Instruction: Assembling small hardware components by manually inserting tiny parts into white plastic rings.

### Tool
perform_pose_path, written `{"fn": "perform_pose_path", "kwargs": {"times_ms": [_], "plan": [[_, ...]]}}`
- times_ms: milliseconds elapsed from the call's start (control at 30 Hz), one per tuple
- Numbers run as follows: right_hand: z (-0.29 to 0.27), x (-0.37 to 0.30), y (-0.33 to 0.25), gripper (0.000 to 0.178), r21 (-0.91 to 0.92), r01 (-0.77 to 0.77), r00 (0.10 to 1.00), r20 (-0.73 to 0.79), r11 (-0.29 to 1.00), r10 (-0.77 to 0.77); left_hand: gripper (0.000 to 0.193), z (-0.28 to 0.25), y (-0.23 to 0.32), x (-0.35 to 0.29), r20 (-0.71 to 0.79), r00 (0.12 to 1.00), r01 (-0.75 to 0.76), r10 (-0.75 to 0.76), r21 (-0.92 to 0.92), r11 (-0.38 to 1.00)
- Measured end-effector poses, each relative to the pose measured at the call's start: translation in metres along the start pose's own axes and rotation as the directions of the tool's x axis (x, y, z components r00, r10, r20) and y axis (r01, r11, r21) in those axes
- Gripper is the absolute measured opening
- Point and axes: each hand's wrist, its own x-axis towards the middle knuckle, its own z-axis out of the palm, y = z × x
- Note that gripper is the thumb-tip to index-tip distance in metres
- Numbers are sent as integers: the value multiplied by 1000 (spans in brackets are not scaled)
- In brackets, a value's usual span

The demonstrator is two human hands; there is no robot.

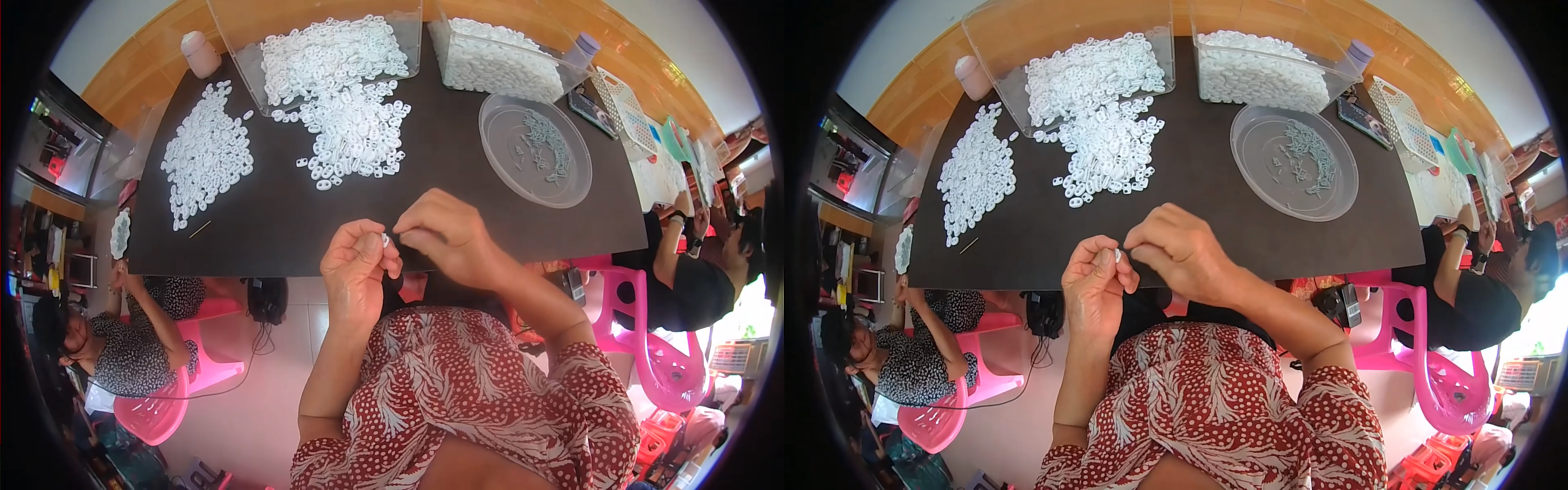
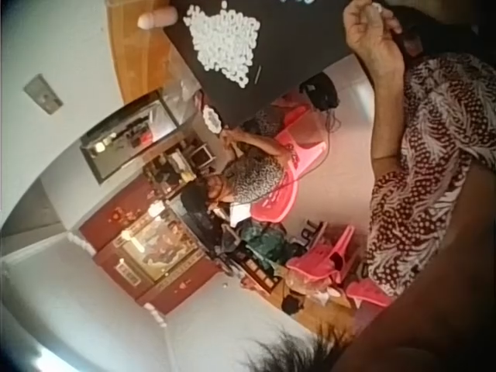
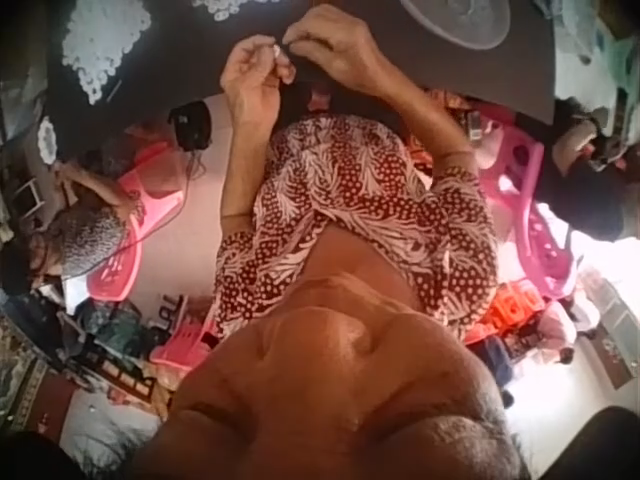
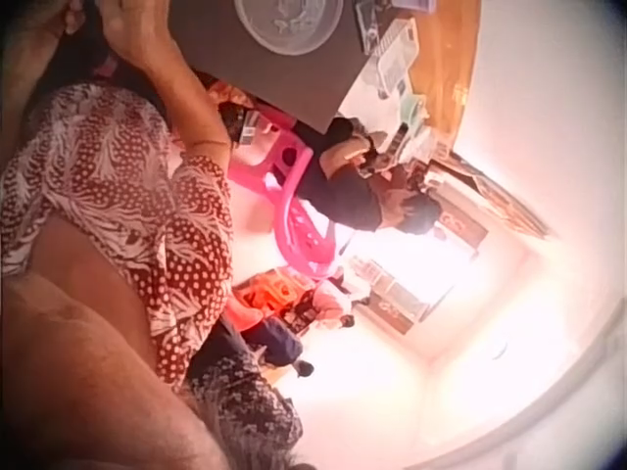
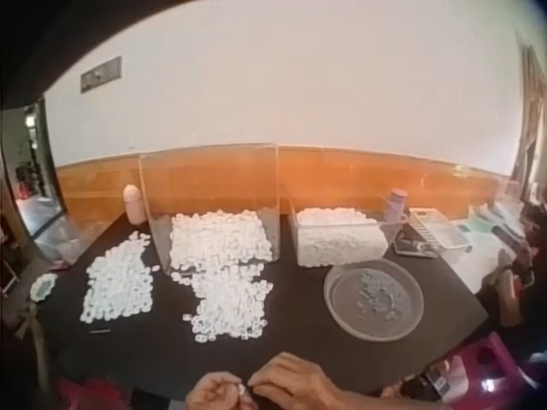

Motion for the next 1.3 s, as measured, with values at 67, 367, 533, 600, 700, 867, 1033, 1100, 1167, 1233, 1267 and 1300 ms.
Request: {"fn": "perform_pose_path", "kwargs": {"times_ms": [67, 367, 533, 600, 700, 867, 1033, 1100, 1167, 1233, 1267, 1300], "plan": [[10, 0, -1, 9, 2, 68, 998, 14, 998, -68, 16, 1, 1, -1, -44, 999, 21, -22, -30, 999], [20, 0, 0, 9, 10, 7, 999, 46, 1000, -7, 15, -2, -12, -7, -70, 969, -201, 236, 328, 923], [29, 0, -5, 8, 117, -102, 994, 38, 988, 98, 14, -8, -17, -8, -94, 933, -271, 346, 447, 852], [30, 0, -10, 4, 327, -342, 939, 85, 881, 333, 14, -9, -13, -9, -103, 933, -258, 344, 472, 843], [33, -3, 0, 4, 478, -438, 893, 135, 761, 429, 16, -7, -8, -8, -166, 968, -125, 190, 336, 934], [28, -7, 2, 9, 493, -481, 875, 211, 725, 436, 16, -10, -4, -9, -163, 984, -37, 70, 195, 980], [27, -8, 3, 14, 494, -504, 863, 243, 709, 443, 16, -9, -5, -9, -171, 983, -25, 69, 245, 969], [30, -9, 2, 13, 421, -448, 891, 137, 789, 433, 15, -10, -5, -10, -171, 982, -27, 77, 277, 961], [29, -9, 0, 15, 421, -460, 885, 148, 781, 442, 15, -10, -3, -11, -170, 983, -28, 76, 273, 962], [28, -8, -2, 17, 422, -472, 879, 160, 774, 449, 14, -10, -3, -12, -164, 982, -47, 97, 283, 958], [26, -7, -2, 19, 364, -474, 881, 180, 802, 438, 14, -9, -3, -12, -156, 981, -67, 117, 293, 954], [25, -7, -2, 21, 305, -471, 881, 200, 828, 428, 14, -9, -3, -13, -158, 981, -67, 117, 293, 954]]}}
